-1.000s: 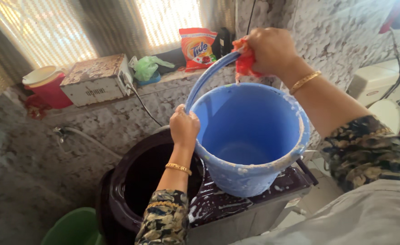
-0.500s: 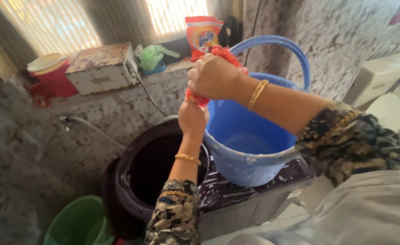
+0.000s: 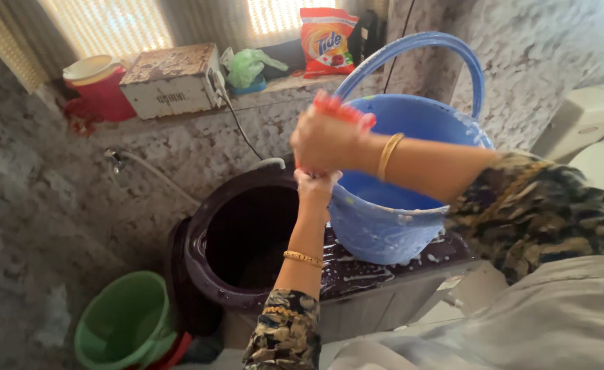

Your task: The person cleans a blue plastic bucket by hand using a red cloth, scrubbing both the interior and exterior surfaces over a dark container in a bathroom.

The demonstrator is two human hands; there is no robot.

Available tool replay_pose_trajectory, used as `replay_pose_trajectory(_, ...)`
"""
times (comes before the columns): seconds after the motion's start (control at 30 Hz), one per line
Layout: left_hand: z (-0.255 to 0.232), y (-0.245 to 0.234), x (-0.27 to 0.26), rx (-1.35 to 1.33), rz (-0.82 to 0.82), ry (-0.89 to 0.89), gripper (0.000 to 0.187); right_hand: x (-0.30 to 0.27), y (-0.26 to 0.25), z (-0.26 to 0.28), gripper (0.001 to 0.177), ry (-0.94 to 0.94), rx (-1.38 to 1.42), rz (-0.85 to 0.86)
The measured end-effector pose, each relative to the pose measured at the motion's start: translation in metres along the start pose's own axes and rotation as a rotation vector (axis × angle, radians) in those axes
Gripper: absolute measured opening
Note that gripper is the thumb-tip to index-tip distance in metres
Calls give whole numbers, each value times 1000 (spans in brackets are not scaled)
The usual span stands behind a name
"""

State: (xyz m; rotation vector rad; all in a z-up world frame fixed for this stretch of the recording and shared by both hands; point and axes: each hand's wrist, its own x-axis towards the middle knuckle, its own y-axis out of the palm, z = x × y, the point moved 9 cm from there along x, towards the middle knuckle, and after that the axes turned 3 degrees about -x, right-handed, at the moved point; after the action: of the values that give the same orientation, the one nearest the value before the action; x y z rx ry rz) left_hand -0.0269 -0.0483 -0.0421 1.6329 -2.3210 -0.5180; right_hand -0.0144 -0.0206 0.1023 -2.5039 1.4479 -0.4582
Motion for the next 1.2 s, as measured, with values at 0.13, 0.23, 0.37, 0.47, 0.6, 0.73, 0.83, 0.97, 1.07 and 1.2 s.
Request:
replay_pose_trajectory(0.13,2,10,4,-248,112,272,42,-7,-7,45,19,-261,12,-206)
replay_pose_trajectory(0.23,24,9,15,-383,88,231,29,-5,1,41,16,-294,130,-172)
replay_pose_trajectory(0.37,42,19,22,-407,-45,83,31,-20,6,6,13,-299,203,-233)
replay_pose_trajectory(0.47,44,32,22,-288,-38,11,33,-38,8,-33,11,-233,204,-363)
replay_pose_trajectory(0.6,40,45,26,-183,114,36,38,-62,25,-84,9,-61,263,-482)
replay_pose_trajectory(0.73,44,39,31,-85,87,13,48,-73,76,-120,9,95,179,-335)
replay_pose_trajectory(0.83,40,12,37,-38,6,-6,49,-102,133,-190,20,521,236,-50)
replay_pose_trajectory(0.97,39,-15,38,-217,-91,-109,59,-145,167,-216,35,751,601,19)
replay_pose_trajectory(1.07,33,-23,37,-208,-174,-131,63,-168,185,-214,52,887,803,1)
replay_pose_trajectory(1.2,6,-19,46,-145,-140,2,58,-187,206,-216,47,1014,830,27)
